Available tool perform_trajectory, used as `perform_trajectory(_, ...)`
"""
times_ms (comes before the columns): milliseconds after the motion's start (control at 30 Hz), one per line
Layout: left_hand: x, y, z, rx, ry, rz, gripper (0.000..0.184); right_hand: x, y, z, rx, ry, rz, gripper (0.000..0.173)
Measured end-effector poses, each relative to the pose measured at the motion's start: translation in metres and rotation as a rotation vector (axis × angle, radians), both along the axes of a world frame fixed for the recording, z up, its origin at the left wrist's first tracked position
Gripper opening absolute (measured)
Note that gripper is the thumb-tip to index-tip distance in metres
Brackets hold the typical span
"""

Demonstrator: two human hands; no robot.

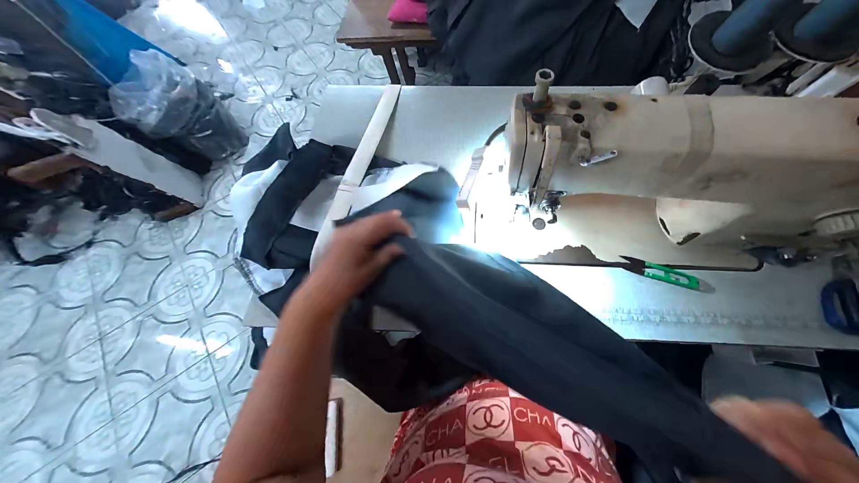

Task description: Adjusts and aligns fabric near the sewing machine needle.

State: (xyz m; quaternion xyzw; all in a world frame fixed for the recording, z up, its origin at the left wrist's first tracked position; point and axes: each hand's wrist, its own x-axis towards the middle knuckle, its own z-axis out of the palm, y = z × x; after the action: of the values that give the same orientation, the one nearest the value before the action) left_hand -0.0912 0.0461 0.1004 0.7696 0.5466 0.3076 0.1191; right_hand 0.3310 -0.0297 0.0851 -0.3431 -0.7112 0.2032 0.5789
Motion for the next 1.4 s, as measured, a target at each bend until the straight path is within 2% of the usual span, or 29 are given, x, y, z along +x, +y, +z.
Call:
perform_trajectory(100, -0.057, -0.047, 0.037, 0.151, 0.135, 0.166, 0.037, -0.051, 0.04, -0.043, -0.234, 0.252, -0.126, 0.015)
perform_trajectory(200, -0.076, -0.078, 0.054, 0.063, 0.345, 0.393, 0.041, -0.103, 0.084, -0.069, -0.453, 0.287, -0.003, 0.006)
perform_trajectory(267, -0.077, -0.091, 0.055, 0.08, 0.356, 0.434, 0.038, -0.128, 0.102, -0.072, -0.528, 0.288, 0.027, 0.007)
perform_trajectory(300, -0.08, -0.098, 0.054, 0.153, 0.283, 0.388, 0.033, -0.134, 0.104, -0.067, -0.489, 0.289, 0.045, 0.007)
perform_trajectory(367, -0.086, -0.11, 0.047, 0.277, -0.069, 0.145, 0.02, -0.129, 0.098, -0.052, -0.313, 0.283, 0.083, 0.007)
perform_trajectory(400, -0.087, -0.112, 0.04, 0.273, -0.226, 0.004, 0.017, -0.119, 0.092, -0.045, -0.252, 0.271, 0.069, 0.009)
perform_trajectory(433, -0.086, -0.11, 0.033, 0.223, -0.29, -0.058, 0.015, -0.105, 0.088, -0.039, -0.218, 0.257, 0.032, 0.012)
perform_trajectory(500, -0.08, -0.097, 0.018, 0.093, -0.113, 0.043, 0.017, -0.078, 0.084, -0.034, -0.204, 0.241, -0.079, 0.01)
perform_trajectory(567, -0.062, -0.082, 0.007, 0.083, -0.022, 0.052, 0.022, -0.056, 0.076, -0.027, -0.161, 0.234, -0.129, 0.011)
perform_trajectory(600, -0.054, -0.078, 0.007, 0.091, -0.08, -0.024, 0.025, -0.046, 0.07, -0.021, -0.119, 0.237, -0.127, 0.013)
perform_trajectory(700, -0.034, -0.074, 0.013, 0.118, -0.446, -0.269, 0.023, -0.022, 0.056, -0.01, -0.032, 0.334, -0.137, 0.012)
perform_trajectory(767, -0.038, -0.071, 0.017, 0.09, -0.465, -0.276, 0.022, -0.02, 0.057, -0.01, -0.021, 0.31, -0.18, 0.011)
perform_trajectory(867, -0.071, -0.083, 0.034, 0.128, -0.217, -0.119, 0.019, -0.047, 0.059, -0.021, -0.158, 0.207, -0.17, 0.011)
perform_trajectory(967, -0.107, -0.096, 0.042, 0.203, 0.205, 0.207, 0.028, -0.097, 0.075, -0.05, -0.35, 0.222, -0.013, 0.005)
perform_trajectory(1033, -0.098, -0.088, 0.049, 0.11, 0.423, 0.435, 0.034, -0.131, 0.096, -0.065, -0.432, 0.115, 0.002, 0.011)
perform_trajectory(1100, -0.071, -0.075, 0.05, 0.063, 0.473, 0.532, 0.036, -0.16, 0.117, -0.076, -0.486, -0.087, -0.07, 0.02)
perform_trajectory(1167, -0.032, -0.059, 0.031, 0.102, 0.398, 0.469, 0.036, -0.178, 0.134, -0.082, -0.54, -0.269, -0.073, 0.024)
perform_trajectory(1233, 0.016, -0.04, -0.01, 0.079, 0.237, 0.293, 0.027, -0.184, 0.14, -0.08, -0.588, -0.397, -0.046, 0.027)
perform_trajectory(1300, 0.058, -0.02, -0.054, -0.02, 0.093, 0.121, 0.021, -0.181, 0.132, -0.078, -0.521, -0.453, -0.077, 0.033)
perform_trajectory(1333, 0.07, -0.013, -0.073, -0.043, 0.054, 0.073, 0.021, -0.176, 0.123, -0.077, -0.473, -0.478, -0.099, 0.043)
perform_trajectory(1400, 0.078, -0.005, -0.098, -0.018, 0.027, 0.038, 0.022, -0.165, 0.103, -0.076, -0.402, -0.567, -0.126, 0.079)
